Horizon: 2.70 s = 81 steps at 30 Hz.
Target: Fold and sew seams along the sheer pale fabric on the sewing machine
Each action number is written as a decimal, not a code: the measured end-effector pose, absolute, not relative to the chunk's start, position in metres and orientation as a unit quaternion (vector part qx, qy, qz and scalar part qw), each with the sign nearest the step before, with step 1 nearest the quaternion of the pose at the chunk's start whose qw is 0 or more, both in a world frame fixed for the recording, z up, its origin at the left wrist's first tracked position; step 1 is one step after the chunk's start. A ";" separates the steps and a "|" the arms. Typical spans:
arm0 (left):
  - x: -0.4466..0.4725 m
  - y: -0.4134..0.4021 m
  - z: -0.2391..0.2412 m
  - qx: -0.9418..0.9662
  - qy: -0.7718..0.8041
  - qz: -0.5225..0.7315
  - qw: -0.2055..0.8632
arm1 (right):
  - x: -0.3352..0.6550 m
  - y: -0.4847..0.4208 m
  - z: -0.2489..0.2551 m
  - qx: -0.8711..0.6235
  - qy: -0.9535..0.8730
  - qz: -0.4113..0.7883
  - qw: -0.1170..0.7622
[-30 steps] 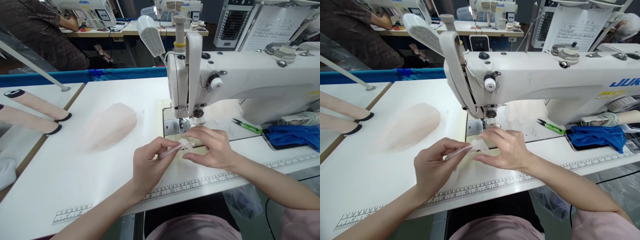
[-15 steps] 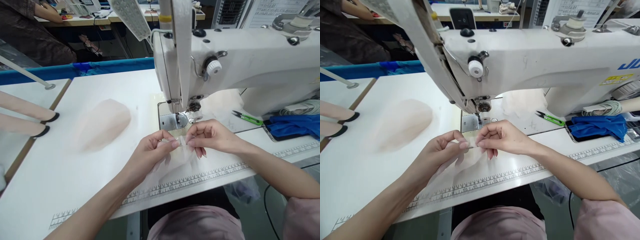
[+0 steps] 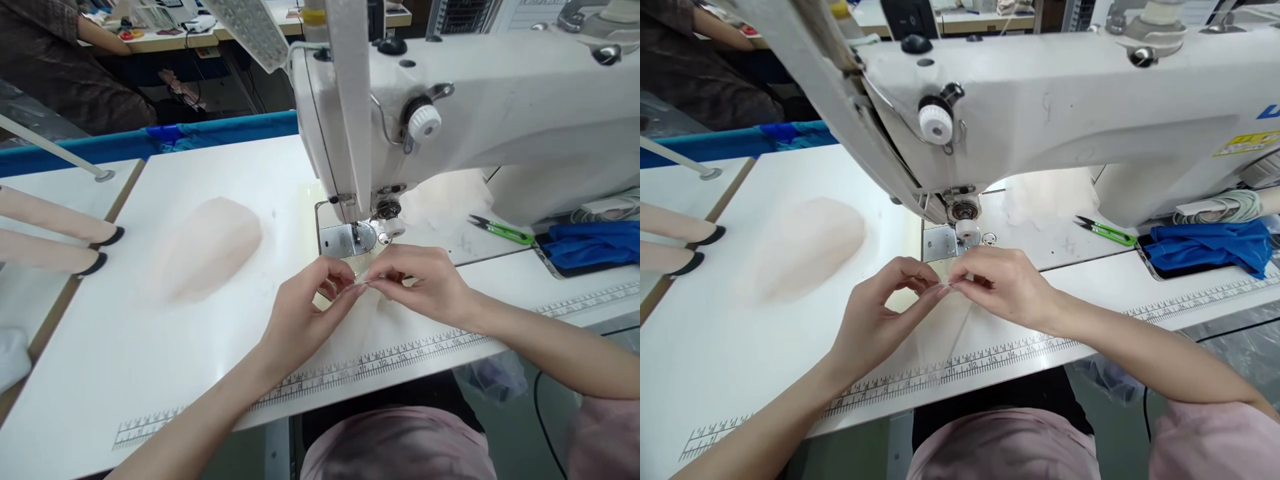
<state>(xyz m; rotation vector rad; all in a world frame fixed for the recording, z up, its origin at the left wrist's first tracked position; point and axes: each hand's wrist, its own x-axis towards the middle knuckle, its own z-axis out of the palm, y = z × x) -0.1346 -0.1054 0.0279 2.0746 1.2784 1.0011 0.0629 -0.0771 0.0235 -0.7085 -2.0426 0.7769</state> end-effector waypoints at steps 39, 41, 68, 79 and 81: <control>-0.134 -0.106 0.013 0.824 0.433 0.365 -0.003 | 0.061 -0.079 0.015 -0.287 -0.811 0.290 0.418; -0.134 -0.106 0.013 0.826 0.429 0.366 -0.004 | 0.061 -0.079 0.015 -0.287 -0.811 0.289 0.420; -0.136 -0.107 0.019 0.838 0.395 0.376 -0.019 | 0.064 -0.076 0.012 -0.252 -0.865 0.164 0.401; -0.133 -0.111 0.019 0.844 0.384 0.372 0.053 | 0.074 -0.073 0.012 -0.127 -0.890 -0.059 0.434; -0.132 -0.112 0.018 0.833 0.386 0.397 0.008 | 0.074 -0.076 0.020 -0.114 -0.894 -0.085 0.425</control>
